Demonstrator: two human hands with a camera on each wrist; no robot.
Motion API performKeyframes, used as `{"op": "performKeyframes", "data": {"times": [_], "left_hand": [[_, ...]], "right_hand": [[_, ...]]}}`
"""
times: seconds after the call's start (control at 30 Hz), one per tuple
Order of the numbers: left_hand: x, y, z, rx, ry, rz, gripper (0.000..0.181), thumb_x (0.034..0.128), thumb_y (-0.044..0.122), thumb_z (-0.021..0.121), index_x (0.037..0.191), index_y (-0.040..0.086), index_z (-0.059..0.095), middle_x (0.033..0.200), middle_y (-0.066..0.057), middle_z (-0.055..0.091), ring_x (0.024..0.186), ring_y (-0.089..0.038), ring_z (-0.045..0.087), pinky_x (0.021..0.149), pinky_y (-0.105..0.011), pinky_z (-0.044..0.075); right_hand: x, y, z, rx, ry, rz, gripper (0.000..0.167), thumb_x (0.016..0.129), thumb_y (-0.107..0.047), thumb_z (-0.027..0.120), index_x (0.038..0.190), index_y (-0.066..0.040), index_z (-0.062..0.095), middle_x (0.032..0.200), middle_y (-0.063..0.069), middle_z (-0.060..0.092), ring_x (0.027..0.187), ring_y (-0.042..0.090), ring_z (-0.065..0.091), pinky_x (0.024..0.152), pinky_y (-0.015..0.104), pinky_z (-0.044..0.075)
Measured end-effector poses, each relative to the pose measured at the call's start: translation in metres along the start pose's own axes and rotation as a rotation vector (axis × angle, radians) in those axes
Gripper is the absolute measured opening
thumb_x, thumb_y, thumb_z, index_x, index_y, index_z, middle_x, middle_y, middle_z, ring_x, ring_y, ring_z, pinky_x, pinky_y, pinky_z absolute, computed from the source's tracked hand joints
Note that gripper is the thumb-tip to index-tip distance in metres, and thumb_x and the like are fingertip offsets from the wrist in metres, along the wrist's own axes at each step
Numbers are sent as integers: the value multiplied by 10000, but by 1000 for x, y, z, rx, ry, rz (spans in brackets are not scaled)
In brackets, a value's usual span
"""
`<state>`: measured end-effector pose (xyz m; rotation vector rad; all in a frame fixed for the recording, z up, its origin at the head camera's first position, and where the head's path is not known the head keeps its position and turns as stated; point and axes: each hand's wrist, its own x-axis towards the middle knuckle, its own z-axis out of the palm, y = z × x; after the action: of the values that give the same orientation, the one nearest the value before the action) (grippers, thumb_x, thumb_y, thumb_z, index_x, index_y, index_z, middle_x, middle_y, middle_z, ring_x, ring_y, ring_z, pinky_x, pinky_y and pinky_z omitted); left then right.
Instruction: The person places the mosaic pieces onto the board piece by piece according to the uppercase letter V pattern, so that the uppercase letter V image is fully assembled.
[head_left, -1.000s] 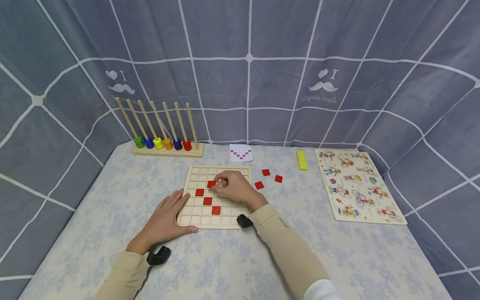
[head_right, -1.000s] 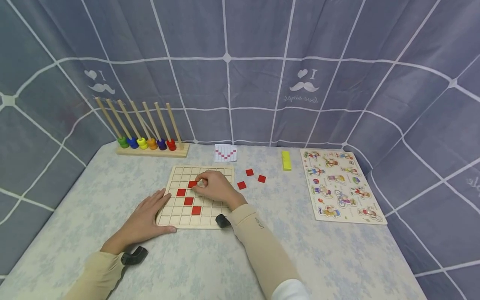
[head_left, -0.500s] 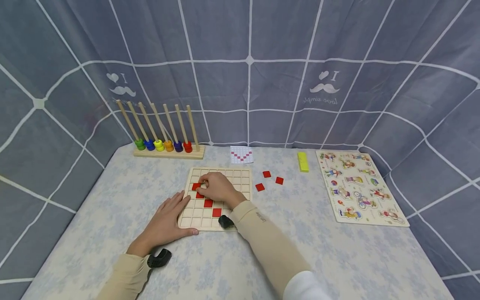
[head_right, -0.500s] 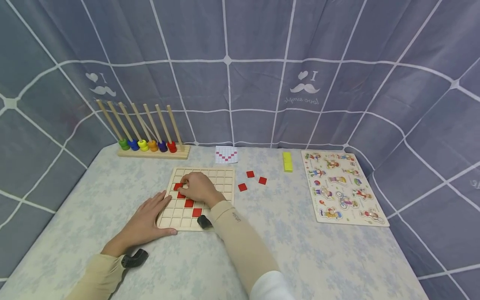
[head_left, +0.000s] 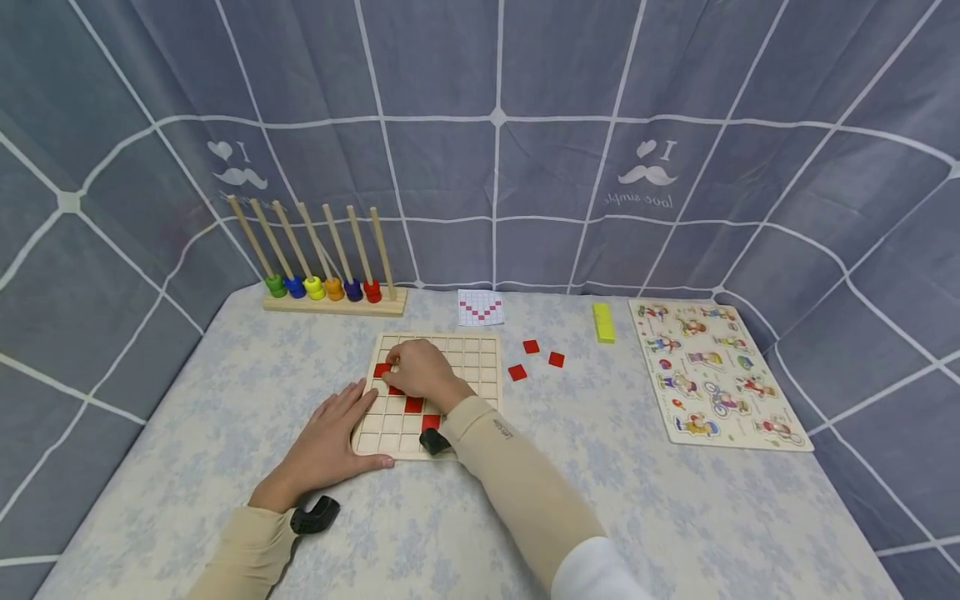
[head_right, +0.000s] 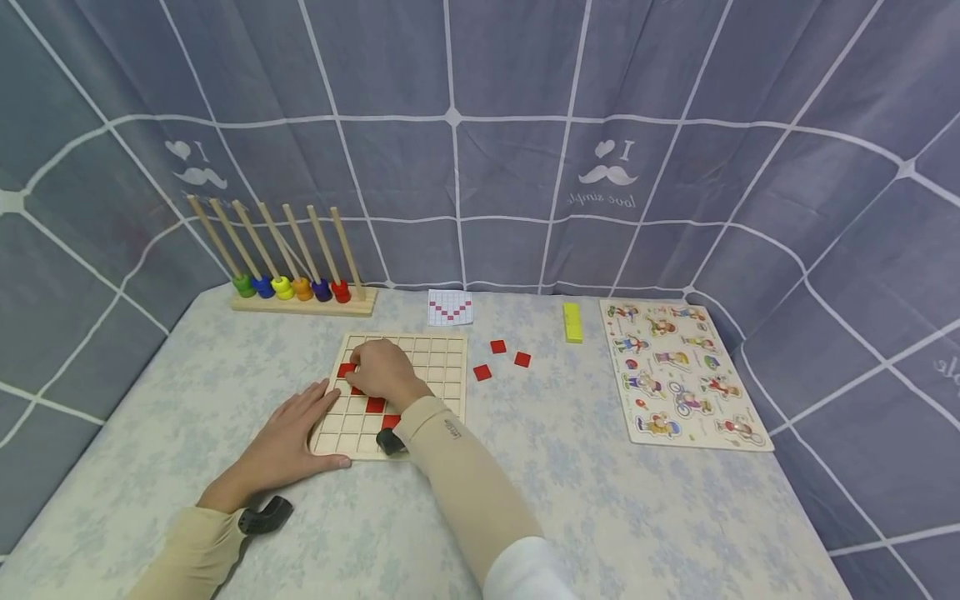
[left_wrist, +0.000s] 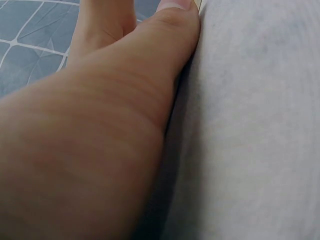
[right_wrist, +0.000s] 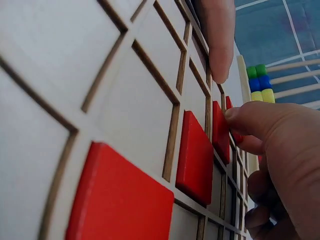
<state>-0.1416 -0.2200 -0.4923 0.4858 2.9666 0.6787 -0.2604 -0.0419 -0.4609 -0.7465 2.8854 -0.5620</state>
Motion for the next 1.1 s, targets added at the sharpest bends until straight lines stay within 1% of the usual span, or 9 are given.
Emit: {"op": "performKeyframes", "data": {"times": [0.23,0.47,0.53,0.63,0.7,0.77,0.83,0.93,1.1], "left_hand": [[1,0,0,-10,-17,-17,1180,737,756,746,1614,95,316,1700,-180,210,1563,-415,205,1233,-631,189],[1,-1,0,-5,-19,-17,1182,739,760,742,1615,92,313,1699,-184,210,1564,-414,203,1240,-619,182],[0,-1,-1,-2,-19,-19,1184,738,763,740,1615,93,313,1700,-183,210,1565,-412,202,1241,-616,180],[1,1,-1,3,-18,-18,1183,736,762,741,1613,92,316,1698,-184,214,1562,-414,208,1239,-617,184],[0,2,-2,7,-14,-19,1181,736,761,741,1611,88,320,1694,-191,220,1558,-421,214,1235,-621,189],[-1,3,-3,7,-12,-19,1178,738,758,742,1609,84,324,1691,-196,226,1555,-426,219,1235,-622,193],[-1,4,-3,4,-11,-21,1181,735,756,744,1607,78,326,1688,-202,228,1553,-431,219,1233,-622,195],[-1,5,-3,-2,-9,-26,1181,734,746,751,1607,76,325,1690,-199,226,1556,-427,213,1236,-618,191],[0,4,-2,-6,-5,-26,1178,732,728,766,1607,76,324,1693,-194,221,1559,-421,209,1236,-613,188]], "right_hand": [[0,-2,0,53,2,44,276,952,-340,716,1170,-186,787,1120,-68,774,1054,111,692,915,230,553],[-2,-5,-1,66,1,68,271,963,-343,706,1174,-196,789,1134,-66,773,1065,113,689,931,241,555],[-3,-3,-1,104,-2,58,287,965,-344,705,1195,-190,781,1069,-63,772,987,92,673,894,219,545],[-6,9,-3,204,6,32,327,974,-347,692,1242,-172,756,854,-22,722,757,92,601,779,202,502],[-11,20,-5,298,27,19,347,972,-343,693,1259,-155,742,748,-17,629,648,93,512,716,205,459],[-18,35,-10,402,61,31,354,968,-329,702,1269,-145,734,721,-17,575,614,98,463,694,223,436],[-29,54,-16,500,100,63,352,956,-309,724,1264,-138,733,760,-41,552,655,94,453,696,239,427],[-49,90,-27,600,166,132,371,932,-267,757,1273,-124,725,794,-37,537,711,111,449,710,267,413],[-90,154,-45,608,252,213,411,909,-224,786,1299,-121,709,766,-19,459,702,145,421,724,298,400]]}}
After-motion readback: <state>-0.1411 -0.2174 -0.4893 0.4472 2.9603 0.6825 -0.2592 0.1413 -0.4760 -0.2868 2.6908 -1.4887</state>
